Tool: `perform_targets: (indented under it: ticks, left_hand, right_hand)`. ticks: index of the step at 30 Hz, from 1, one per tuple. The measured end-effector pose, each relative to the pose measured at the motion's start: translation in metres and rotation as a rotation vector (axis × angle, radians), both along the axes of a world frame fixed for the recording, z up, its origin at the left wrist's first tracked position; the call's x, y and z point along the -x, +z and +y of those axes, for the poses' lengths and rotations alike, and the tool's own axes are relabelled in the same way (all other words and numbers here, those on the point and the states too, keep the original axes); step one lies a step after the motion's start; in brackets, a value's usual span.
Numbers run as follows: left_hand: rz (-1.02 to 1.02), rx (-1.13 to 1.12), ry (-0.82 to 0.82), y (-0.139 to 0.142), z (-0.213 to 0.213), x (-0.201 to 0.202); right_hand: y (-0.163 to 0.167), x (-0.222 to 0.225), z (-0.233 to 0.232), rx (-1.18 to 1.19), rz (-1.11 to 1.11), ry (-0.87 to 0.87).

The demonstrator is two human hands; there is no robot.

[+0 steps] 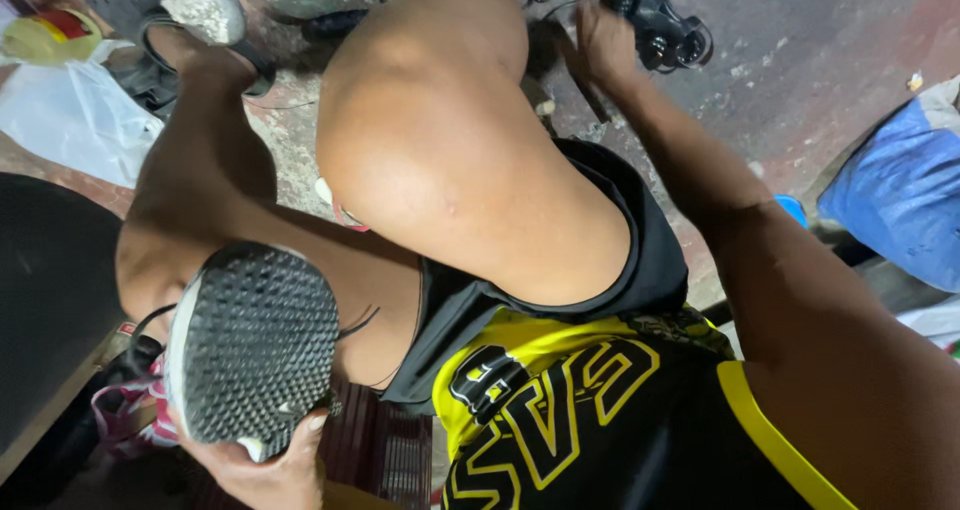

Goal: The person sits on the floor repairing a sneaker. They relace the shoe, pull and press the sole edge, apply glue from a squeeze bottle along the sole seam, scrape and rough the sole edge with a metal file-like tool, then press the sole and hold the shoe.

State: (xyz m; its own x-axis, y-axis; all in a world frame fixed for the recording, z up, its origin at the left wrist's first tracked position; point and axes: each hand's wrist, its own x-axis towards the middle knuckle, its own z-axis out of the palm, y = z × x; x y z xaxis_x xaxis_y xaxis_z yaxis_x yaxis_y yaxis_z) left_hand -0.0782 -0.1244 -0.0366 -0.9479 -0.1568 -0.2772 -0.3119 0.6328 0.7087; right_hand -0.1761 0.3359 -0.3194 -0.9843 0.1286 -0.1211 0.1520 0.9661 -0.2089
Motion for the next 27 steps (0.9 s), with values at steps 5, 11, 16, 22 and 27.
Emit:
perform_targets:
  ticks: [5,11,16,22,27]
  left_hand:
    - [0.001,-0.021,0.005,0.006,0.003,0.003]
    - [0.091,-0.098,-0.055,0.013,-0.008,0.008]
    - [0.074,-0.422,0.067,0.019,-0.01,0.0]
    - [0.043,-0.53,0.092,0.01,-0.024,-0.006]
    - [0.074,-0.521,-0.005,0.006,-0.036,-0.009]
  right_hand:
    - [0.014,-0.052,-0.038,0.106,-0.238,-0.057]
    - [0.032,-0.097,-0.069,0.204,-0.242,-0.055]
    - [0.044,-0.121,-0.077,0.287,-0.175,-0.094]
    - [0.043,-0.121,-0.071,0.515,-0.011,-0.155]
    - [0.057,-0.11,-0.06,0.771,0.095,-0.188]
